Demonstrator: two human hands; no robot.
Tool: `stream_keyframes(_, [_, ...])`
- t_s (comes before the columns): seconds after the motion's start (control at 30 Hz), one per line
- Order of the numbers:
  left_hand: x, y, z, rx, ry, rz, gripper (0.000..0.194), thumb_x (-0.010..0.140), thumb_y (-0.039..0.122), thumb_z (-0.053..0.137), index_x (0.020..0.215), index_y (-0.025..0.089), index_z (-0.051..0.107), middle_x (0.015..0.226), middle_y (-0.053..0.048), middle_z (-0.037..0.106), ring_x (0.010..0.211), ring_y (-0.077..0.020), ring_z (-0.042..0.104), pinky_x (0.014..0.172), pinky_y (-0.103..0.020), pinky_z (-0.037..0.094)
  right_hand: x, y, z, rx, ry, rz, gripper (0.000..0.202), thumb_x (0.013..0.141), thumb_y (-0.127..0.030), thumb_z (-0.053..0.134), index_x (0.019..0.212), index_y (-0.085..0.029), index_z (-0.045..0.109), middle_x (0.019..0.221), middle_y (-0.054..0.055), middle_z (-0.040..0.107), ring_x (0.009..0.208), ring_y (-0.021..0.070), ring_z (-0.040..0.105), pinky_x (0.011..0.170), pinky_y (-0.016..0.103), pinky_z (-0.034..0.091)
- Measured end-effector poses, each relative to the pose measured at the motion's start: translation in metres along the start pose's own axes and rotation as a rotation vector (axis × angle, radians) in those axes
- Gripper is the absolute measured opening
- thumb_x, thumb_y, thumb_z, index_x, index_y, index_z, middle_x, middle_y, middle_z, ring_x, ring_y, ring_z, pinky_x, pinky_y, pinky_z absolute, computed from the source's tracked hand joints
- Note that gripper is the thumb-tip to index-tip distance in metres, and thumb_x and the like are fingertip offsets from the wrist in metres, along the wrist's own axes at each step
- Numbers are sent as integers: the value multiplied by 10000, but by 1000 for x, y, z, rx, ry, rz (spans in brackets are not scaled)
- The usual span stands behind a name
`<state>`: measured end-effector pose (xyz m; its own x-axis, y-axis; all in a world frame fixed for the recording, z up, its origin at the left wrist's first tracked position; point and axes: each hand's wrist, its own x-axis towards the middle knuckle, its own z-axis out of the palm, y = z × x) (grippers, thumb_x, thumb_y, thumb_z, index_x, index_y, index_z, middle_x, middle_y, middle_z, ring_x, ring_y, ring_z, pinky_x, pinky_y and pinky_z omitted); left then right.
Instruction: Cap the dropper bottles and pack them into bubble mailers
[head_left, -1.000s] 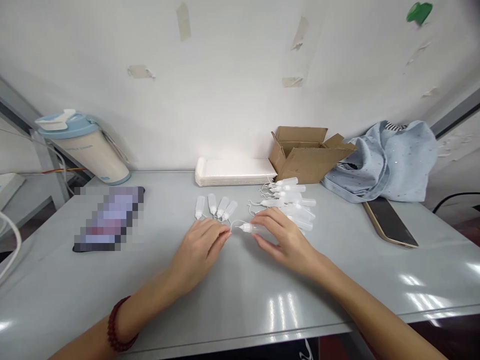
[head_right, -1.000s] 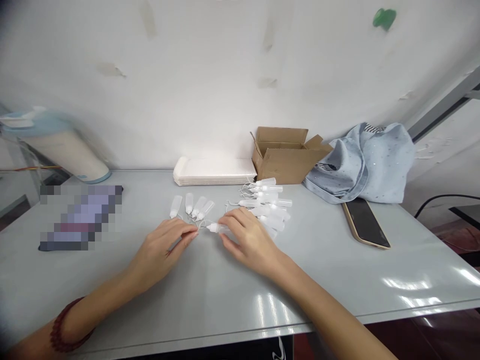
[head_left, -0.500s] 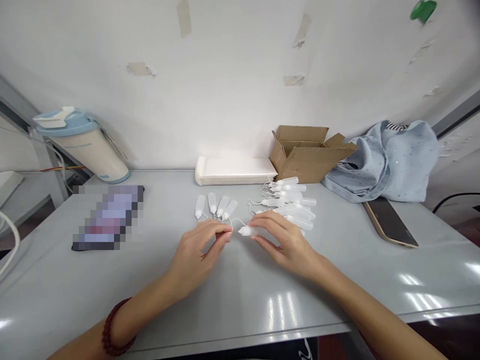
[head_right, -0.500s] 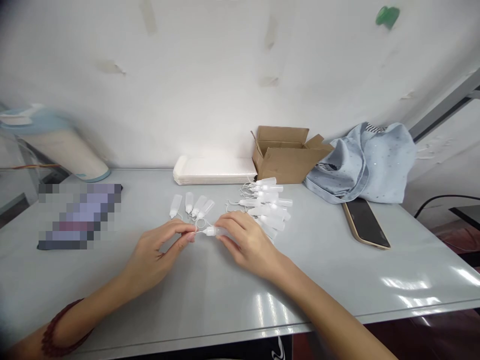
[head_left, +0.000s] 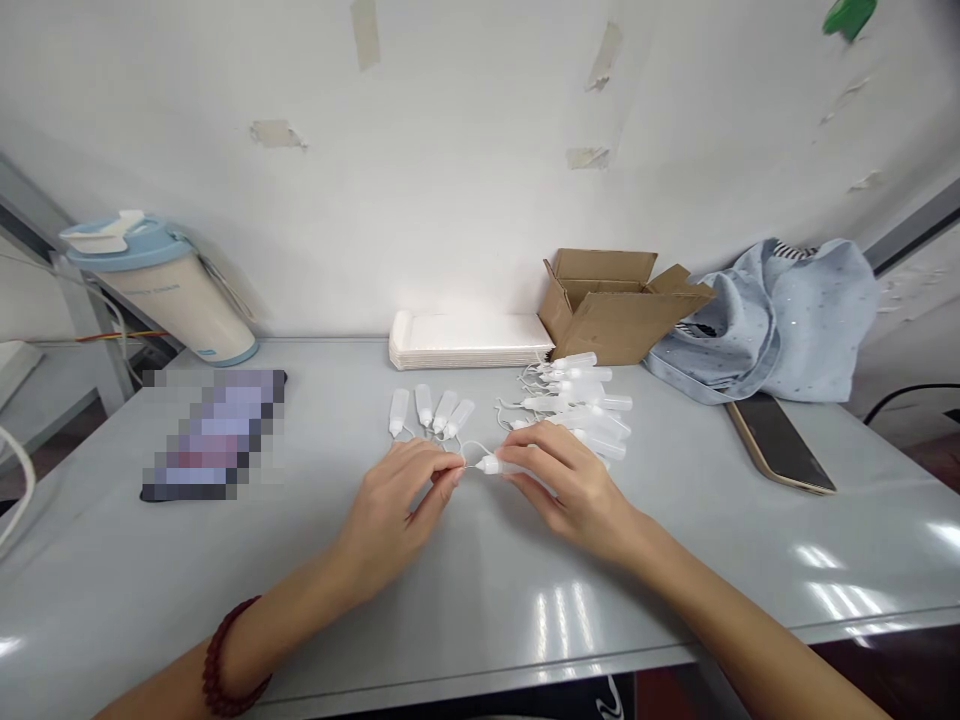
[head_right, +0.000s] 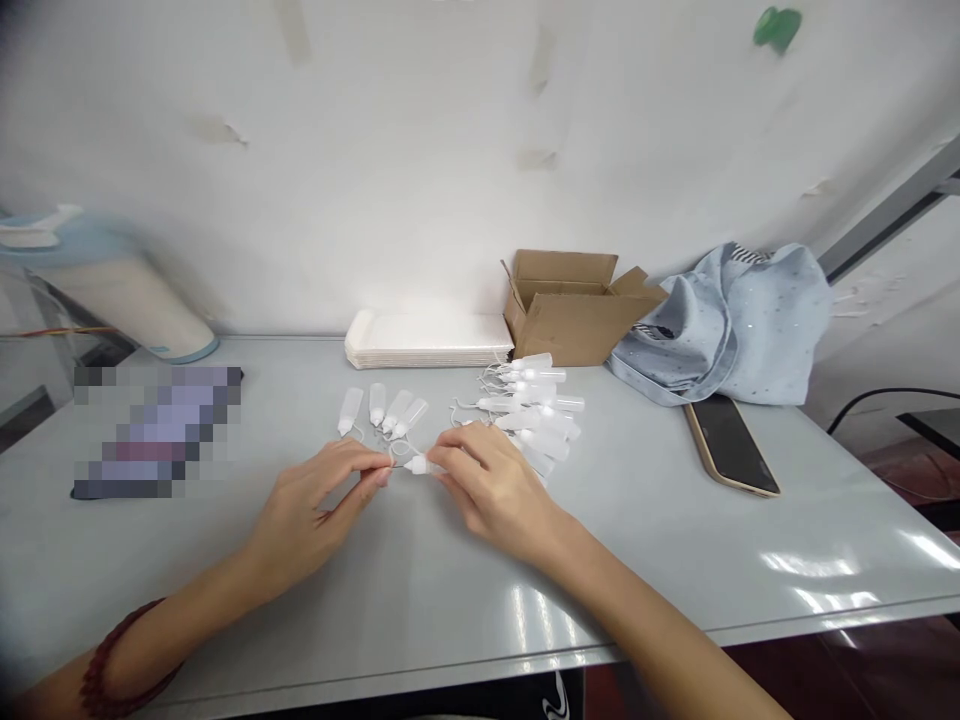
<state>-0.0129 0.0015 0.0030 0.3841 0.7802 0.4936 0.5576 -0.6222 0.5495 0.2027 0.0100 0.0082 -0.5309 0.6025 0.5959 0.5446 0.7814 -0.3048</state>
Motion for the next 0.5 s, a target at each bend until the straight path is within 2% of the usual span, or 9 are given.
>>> stream_keyframes(0.2, [-1,-2,5,70,22,67,133,910,160,449,886,206,572,751,1,651,683,-144,566,696,-303,446,-2,-6,2,6,26,1,189,866,-71,468,979,-172,581,905,100,612,792,186,575,646,323,506])
stream_keyframes(0.4, [-2,2,5,0,41,15,120,905,164,462,848,212,555,726,11,631,677,-138,571,655,-275,453,-5,-14,8,158,99,82,169,865,-104,506,993,-176,588,860,72,614,726,156,608,585,277,528])
stream_keyframes(0.5, [-2,5,3,-47,5,-40,107,892,163,486,837,212,563,723,20,620,660,-125,565,630,-249,448,-6,-16,12,204,137,111,163,849,-84,520,956,-185,590,849,66,616,733,159,612,591,287,533])
